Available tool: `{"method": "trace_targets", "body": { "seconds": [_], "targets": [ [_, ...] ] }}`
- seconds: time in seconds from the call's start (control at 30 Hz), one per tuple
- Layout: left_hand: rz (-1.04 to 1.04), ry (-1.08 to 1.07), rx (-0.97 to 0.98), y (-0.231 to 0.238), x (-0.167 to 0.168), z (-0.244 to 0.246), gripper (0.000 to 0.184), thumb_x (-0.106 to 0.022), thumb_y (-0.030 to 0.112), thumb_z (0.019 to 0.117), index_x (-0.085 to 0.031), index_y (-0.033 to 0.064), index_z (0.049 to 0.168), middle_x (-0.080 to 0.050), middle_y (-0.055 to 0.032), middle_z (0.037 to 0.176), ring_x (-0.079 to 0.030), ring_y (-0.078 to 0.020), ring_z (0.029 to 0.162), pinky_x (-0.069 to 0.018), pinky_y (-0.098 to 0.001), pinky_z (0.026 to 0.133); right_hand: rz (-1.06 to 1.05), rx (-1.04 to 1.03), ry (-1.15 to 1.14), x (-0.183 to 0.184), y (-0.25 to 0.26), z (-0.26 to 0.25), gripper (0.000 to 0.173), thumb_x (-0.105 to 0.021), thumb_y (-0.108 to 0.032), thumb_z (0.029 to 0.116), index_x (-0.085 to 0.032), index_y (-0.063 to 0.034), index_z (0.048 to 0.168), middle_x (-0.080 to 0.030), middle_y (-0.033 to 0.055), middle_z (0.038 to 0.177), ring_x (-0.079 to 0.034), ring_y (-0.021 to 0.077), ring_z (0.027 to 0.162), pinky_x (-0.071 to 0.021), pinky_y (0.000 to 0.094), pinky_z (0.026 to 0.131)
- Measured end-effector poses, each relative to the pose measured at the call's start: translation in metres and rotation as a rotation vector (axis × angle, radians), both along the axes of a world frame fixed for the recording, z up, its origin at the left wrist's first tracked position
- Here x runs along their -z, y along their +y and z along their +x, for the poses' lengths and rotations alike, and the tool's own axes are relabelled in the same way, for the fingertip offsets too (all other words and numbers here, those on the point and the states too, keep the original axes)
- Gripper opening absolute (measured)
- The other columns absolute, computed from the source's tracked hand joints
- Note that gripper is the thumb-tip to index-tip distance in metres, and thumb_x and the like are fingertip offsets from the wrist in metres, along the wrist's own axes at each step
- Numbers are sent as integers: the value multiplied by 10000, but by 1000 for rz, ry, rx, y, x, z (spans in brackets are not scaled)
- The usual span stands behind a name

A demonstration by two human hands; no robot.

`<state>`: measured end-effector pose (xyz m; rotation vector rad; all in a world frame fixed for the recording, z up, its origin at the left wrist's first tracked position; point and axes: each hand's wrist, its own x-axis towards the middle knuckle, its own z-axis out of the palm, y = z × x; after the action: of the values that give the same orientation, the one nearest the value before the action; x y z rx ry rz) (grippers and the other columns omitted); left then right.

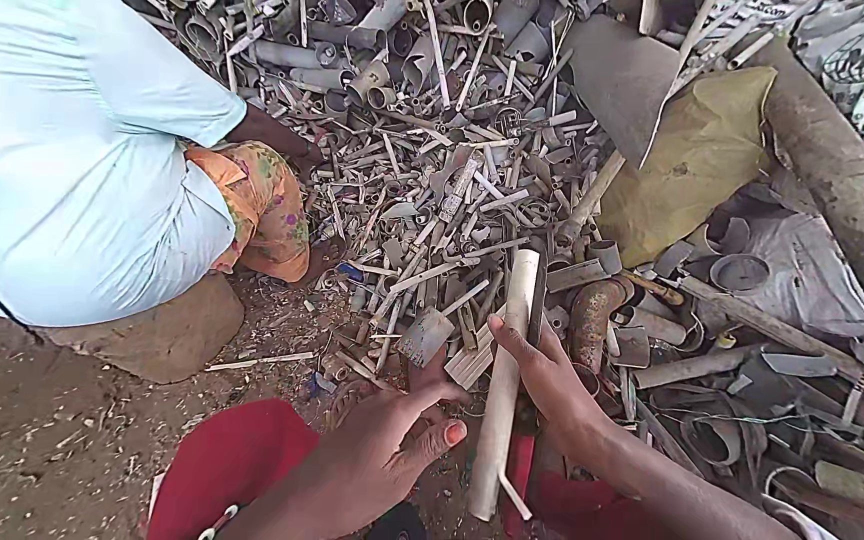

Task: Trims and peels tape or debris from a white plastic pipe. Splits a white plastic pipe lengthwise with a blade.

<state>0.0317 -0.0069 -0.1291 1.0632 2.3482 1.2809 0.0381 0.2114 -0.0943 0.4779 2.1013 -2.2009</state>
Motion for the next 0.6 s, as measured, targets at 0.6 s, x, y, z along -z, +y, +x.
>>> {"method": "trace_targets", "body": {
  "seconds": [0.6],
  "targets": [
    [697,-1246,-211,19,-35,-9,386,-313,447,1105,-564,155,1133,-745,-35,939,-611,-8,547,-495,-130,517,-245,-268,-361,10,10,-4,420,-234,-480,1115,-483,-143,1151,-407,-38,585,-337,30,370,-338,173,348]
  ]
}}
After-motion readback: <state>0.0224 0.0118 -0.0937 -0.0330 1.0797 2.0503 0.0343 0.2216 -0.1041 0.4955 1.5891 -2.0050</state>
